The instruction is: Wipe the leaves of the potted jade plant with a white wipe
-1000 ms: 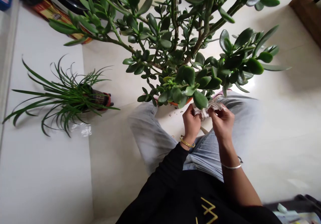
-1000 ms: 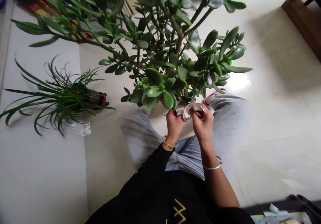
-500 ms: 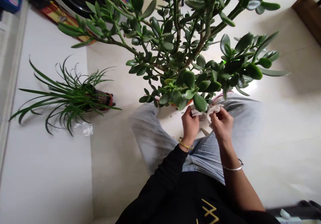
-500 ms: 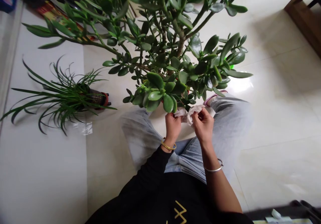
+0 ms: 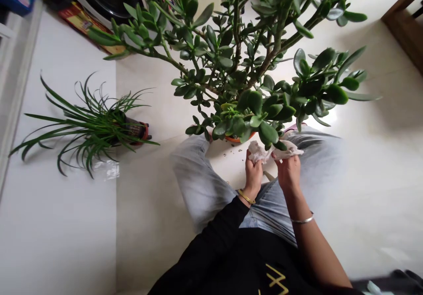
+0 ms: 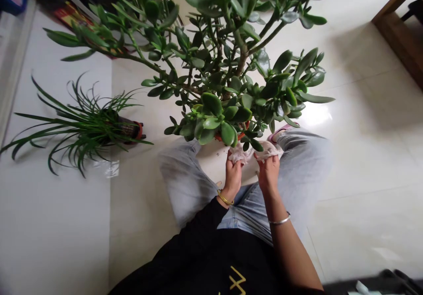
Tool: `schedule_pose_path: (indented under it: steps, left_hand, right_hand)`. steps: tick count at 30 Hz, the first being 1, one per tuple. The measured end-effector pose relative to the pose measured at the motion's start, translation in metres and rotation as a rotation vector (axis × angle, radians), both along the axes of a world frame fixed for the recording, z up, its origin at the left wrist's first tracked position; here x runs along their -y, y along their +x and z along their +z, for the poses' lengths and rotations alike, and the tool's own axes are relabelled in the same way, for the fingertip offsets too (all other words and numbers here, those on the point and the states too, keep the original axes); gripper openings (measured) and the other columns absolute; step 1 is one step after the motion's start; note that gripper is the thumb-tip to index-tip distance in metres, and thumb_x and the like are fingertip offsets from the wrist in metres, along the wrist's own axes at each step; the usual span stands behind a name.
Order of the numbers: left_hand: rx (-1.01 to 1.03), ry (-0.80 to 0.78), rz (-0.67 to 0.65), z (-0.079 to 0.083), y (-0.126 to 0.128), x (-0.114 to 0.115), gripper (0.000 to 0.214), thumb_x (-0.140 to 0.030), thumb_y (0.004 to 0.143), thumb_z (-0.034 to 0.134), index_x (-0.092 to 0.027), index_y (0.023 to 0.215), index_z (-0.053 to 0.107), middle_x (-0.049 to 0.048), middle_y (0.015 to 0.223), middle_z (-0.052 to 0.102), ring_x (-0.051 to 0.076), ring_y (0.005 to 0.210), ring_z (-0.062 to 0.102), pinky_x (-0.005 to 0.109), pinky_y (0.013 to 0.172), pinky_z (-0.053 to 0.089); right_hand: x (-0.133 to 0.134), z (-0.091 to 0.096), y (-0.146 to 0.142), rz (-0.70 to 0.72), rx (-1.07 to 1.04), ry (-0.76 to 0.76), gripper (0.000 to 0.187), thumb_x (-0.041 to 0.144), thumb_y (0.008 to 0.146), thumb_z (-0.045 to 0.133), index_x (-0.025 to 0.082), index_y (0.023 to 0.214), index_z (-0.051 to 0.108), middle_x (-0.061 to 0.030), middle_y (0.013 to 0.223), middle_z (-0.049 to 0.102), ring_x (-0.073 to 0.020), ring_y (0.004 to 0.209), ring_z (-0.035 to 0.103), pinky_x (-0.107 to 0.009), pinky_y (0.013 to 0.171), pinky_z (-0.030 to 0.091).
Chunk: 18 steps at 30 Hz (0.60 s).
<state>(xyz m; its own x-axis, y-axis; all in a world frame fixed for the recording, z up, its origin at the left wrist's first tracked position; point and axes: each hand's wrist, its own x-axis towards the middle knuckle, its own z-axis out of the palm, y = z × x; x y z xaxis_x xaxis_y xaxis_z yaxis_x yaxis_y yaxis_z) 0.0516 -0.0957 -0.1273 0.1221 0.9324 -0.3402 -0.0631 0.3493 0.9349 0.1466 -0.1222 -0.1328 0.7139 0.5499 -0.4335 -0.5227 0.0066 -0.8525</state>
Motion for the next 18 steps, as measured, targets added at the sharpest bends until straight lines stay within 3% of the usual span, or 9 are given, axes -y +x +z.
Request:
schedule_pose_path:
  steps: [5, 10, 14, 18]
  left_hand:
    - [0.001, 0.044, -0.063, 0.007, 0.009, -0.02, 0.02, -0.016, 0.084, 0.063, -0.021, 0.102, 0.071, 0.0065, 0.108, 0.076, 0.02, 0.117, 0.067, 0.038, 0.111, 0.048]
    - [-0.058, 0.092, -0.12, 0.017, 0.014, -0.025, 0.027, -0.008, 0.08, 0.062, -0.021, 0.102, 0.072, 0.0067, 0.11, 0.076, 0.021, 0.107, 0.069, 0.038, 0.103, 0.052]
    - [-0.102, 0.136, -0.14, 0.022, 0.014, -0.024, 0.024, -0.006, 0.078, 0.062, -0.021, 0.095, 0.07, 0.0051, 0.102, 0.074, 0.019, 0.096, 0.067, 0.032, 0.094, 0.054]
    - [-0.132, 0.19, -0.175, 0.026, 0.011, -0.025, 0.018, -0.007, 0.079, 0.064, -0.021, 0.09, 0.068, 0.0036, 0.097, 0.072, 0.018, 0.09, 0.065, 0.029, 0.088, 0.052]
  right_hand:
    - [-0.021, 0.014, 0.001, 0.108, 0.001, 0.074, 0.048, 0.054, 0.075, 0.082, 0.026, 0.111, 0.067, -0.0024, 0.11, 0.071, -0.0139, 0.086, 0.065, -0.028, 0.075, 0.056]
    - [-0.022, 0.026, 0.003, 0.143, 0.216, 0.027, 0.036, 0.048, 0.074, 0.08, 0.021, 0.094, 0.068, 0.0015, 0.086, 0.069, -0.0121, 0.075, 0.057, -0.025, 0.07, 0.051]
    - [-0.018, 0.036, 0.004, 0.211, 0.352, -0.052, 0.026, 0.039, 0.072, 0.075, 0.021, 0.089, 0.064, 0.001, 0.083, 0.068, -0.0145, 0.077, 0.059, -0.026, 0.069, 0.051]
    - [-0.022, 0.041, 0.001, 0.151, 0.375, -0.077, 0.026, 0.035, 0.067, 0.072, 0.023, 0.085, 0.058, 0.0028, 0.08, 0.064, -0.015, 0.075, 0.059, -0.025, 0.063, 0.048]
